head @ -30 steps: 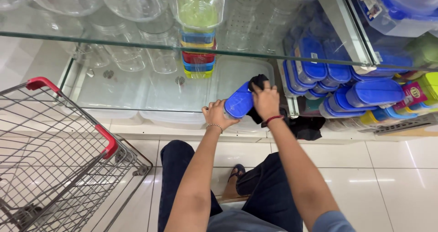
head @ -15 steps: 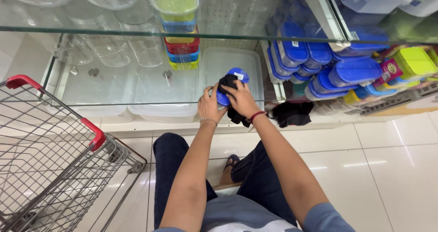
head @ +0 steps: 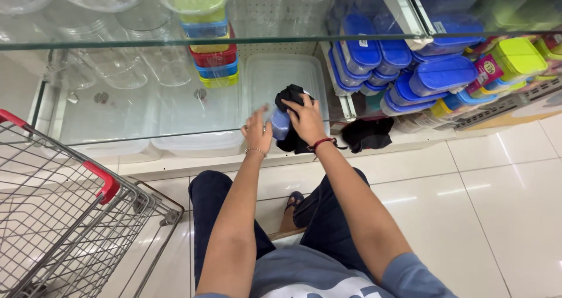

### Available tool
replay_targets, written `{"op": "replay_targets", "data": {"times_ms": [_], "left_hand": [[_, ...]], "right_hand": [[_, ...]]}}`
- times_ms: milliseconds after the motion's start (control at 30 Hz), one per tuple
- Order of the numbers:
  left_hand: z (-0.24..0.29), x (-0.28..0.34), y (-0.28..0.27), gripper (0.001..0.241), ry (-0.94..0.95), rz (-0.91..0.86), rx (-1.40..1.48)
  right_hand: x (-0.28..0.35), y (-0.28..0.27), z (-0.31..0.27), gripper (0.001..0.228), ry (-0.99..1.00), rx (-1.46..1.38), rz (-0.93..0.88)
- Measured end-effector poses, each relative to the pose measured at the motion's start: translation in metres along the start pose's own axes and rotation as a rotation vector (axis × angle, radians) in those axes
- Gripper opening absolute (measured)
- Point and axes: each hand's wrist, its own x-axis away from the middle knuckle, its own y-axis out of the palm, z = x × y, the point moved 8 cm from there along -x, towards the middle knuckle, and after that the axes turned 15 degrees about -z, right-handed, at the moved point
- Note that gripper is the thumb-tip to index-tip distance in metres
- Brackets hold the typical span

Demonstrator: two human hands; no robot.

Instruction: The recorder uses a black cloth to wipe and clean glass jars and plastic food containers on shelves in a store.

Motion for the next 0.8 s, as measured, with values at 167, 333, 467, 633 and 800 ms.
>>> {"op": "replay_targets", "data": {"times_ms": [167,333,467,633,800], "left_hand": [[0.038,0.006,0.005,0.097,0.201,-0.216,-0.177],[0.032,0.002,0.01,0.103,-0.057,-0.248,-0.239],[0.037,0.005,0.007,0.099,-0.001,-0.204,-0.221],[0.052,0.006,-0.006,0.103,0.025,-0.177,-0.22],[0.046,0.005,0.003,0.105,0.04,-0.203,-0.211]], "right_hand": [[-0.01,-0.001,-0.013,0.037,0.059,-0.006,-0.076],[-0.007,0.004,-0.028,0.042,-0.165,-0.02,-0.248],[-0.017,-0.005,0.011,0.04,-0.164,-0.008,-0.178],[-0.021,-0.01,0.082,0.035,0.153,-0.1,0.071],[0.008,-0.01,0.014,0.041,-0.038,0.036,-0.038]]}}
